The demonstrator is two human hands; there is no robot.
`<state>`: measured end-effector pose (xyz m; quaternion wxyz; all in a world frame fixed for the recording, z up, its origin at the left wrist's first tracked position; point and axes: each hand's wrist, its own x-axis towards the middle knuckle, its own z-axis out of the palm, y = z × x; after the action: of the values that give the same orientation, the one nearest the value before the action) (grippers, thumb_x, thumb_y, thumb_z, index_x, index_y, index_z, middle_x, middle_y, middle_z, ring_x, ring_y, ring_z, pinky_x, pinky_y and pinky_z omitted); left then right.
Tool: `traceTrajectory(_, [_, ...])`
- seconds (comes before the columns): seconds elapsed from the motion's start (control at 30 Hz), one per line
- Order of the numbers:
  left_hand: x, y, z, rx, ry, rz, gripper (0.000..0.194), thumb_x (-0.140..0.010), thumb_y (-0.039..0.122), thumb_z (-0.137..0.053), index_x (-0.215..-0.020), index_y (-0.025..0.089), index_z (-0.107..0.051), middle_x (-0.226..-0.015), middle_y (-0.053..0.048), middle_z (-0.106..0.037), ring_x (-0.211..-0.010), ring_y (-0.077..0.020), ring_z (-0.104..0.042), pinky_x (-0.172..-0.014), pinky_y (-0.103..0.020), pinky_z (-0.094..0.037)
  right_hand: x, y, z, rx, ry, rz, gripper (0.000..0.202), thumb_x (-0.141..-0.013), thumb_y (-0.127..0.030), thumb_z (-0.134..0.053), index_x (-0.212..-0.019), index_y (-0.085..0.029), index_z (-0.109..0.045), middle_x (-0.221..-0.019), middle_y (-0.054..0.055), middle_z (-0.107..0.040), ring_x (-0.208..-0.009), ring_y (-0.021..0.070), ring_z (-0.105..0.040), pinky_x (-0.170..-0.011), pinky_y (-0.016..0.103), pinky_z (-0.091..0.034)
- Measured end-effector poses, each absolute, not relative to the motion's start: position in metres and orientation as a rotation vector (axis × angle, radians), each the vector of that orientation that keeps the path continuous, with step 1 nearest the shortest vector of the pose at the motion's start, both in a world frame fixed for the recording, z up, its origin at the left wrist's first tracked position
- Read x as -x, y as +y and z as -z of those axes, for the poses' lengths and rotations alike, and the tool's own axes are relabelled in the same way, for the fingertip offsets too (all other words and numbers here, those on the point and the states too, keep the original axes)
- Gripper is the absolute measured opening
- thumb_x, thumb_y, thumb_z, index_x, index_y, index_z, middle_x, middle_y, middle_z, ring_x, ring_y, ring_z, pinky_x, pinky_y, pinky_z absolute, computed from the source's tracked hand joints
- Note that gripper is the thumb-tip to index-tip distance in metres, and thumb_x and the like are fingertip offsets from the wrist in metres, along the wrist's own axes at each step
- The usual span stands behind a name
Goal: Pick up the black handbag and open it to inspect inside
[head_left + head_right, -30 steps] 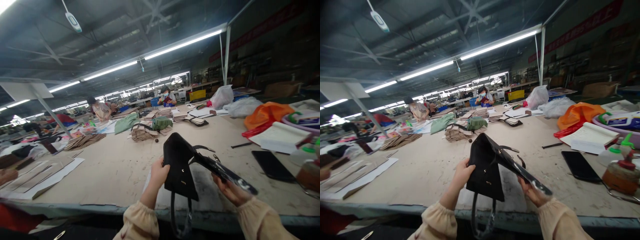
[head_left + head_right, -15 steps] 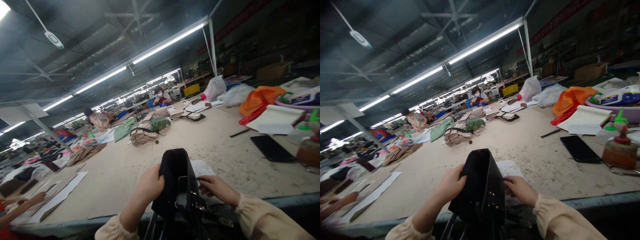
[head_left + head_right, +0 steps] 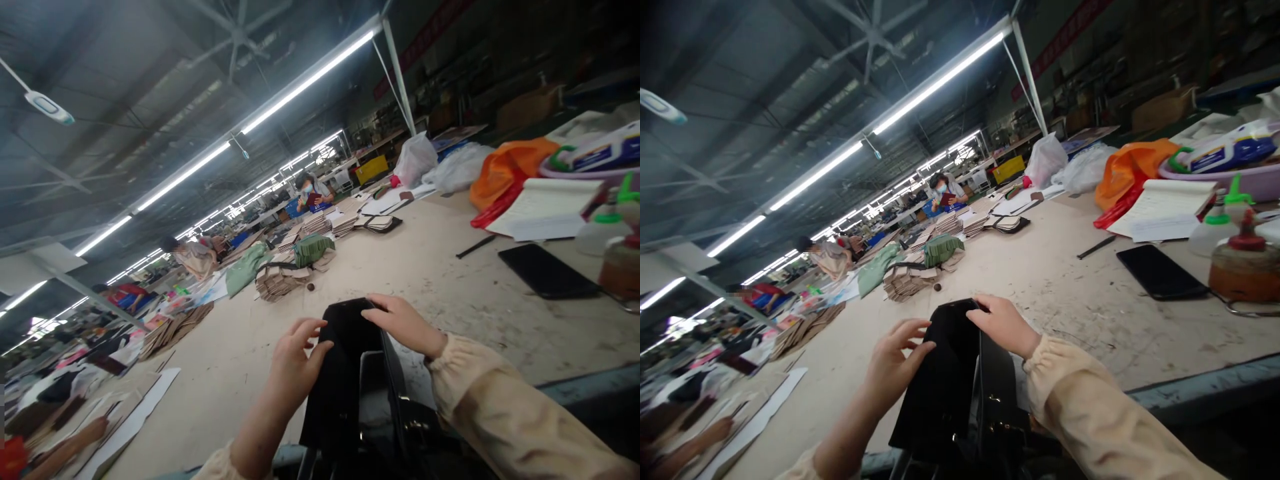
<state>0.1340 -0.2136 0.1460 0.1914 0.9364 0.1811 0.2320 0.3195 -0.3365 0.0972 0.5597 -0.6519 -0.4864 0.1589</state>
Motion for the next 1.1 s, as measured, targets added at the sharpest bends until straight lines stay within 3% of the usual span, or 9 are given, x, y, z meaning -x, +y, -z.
traceTrajectory(0.07, [-0.147,-0.204,-0.149,-2.658,0.357,-0.811,0.012,-0.079,0.017,-0.061,-0.090,0.020,-0.066,-0.097,-0.004,-0.062,-0.087,-0.0144,-0.060,-0.071,-0.025,-0.050,-0.319,-0.332,-0.096,1.530,-1.122,-0.380,0.025,-0.081,-0.031,-0.047,-0.086,-0.017,-0.067,-0.087,0.003,-0.068,-0.083,0.0194,-0.059,-0.077,0.031,-0.044])
traceTrajectory(0.17, [-0.167,-0.191,-0.152,-2.759,0.219,-0.864,0.007,-0.078,0.016,-0.064,-0.083,0.020,-0.067,-0.087,-0.003,-0.061,-0.082,-0.0135,-0.059,-0.075,-0.026,-0.049,-0.320,-0.328,-0.092,1.542,-1.104,-0.413,0.027,-0.081,-0.031,-0.045,-0.089,-0.018,-0.067,-0.092,0.004,-0.068,-0.091,0.0213,-0.058,-0.083,0.033,-0.042])
traceTrajectory(0.33, [-0.191,-0.178,-0.148,-2.897,0.065,-0.821,0.007,-0.080,0.016,-0.062,-0.081,0.019,-0.068,-0.082,-0.002,-0.061,-0.076,-0.0122,-0.057,-0.070,-0.025,-0.047,-0.325,-0.328,-0.088,1.570,-1.053,-0.420,0.032,-0.080,-0.033,-0.047,-0.099,-0.017,-0.068,-0.109,0.006,-0.066,-0.106,0.0246,-0.055,-0.094,0.036,-0.038])
traceTrajectory(0.6, [-0.196,-0.173,-0.146,-3.036,-0.067,-0.825,0.014,-0.086,0.017,-0.053,-0.081,0.017,-0.066,-0.088,-0.004,-0.061,-0.080,-0.0129,-0.058,-0.073,-0.024,-0.048,-0.326,-0.324,-0.089,1.617,-1.032,-0.403,0.041,-0.079,-0.033,-0.046,-0.109,-0.013,-0.067,-0.119,0.010,-0.062,-0.112,0.0248,-0.053,-0.101,0.037,-0.035])
traceTrajectory(0.97, [-0.199,-0.170,-0.150,-3.217,-0.071,-0.657,0.018,-0.088,0.020,-0.049,-0.083,0.018,-0.066,-0.091,-0.004,-0.060,-0.082,-0.0125,-0.058,-0.074,-0.024,-0.047,-0.323,-0.322,-0.093,1.550,-1.138,-0.398,0.034,-0.081,-0.027,-0.043,-0.103,-0.017,-0.068,-0.109,0.006,-0.067,-0.100,0.0221,-0.058,-0.092,0.034,-0.042])
traceTrajectory(1.1, [-0.201,-0.172,-0.153,-3.278,-0.090,-0.616,0.018,-0.088,0.020,-0.047,-0.081,0.018,-0.064,-0.090,-0.004,-0.060,-0.080,-0.0127,-0.057,-0.072,-0.024,-0.046,-0.323,-0.320,-0.089,1.601,-1.101,-0.373,0.038,-0.081,-0.030,-0.045,-0.108,-0.015,-0.066,-0.116,0.008,-0.064,-0.110,0.0241,-0.054,-0.098,0.036,-0.037])
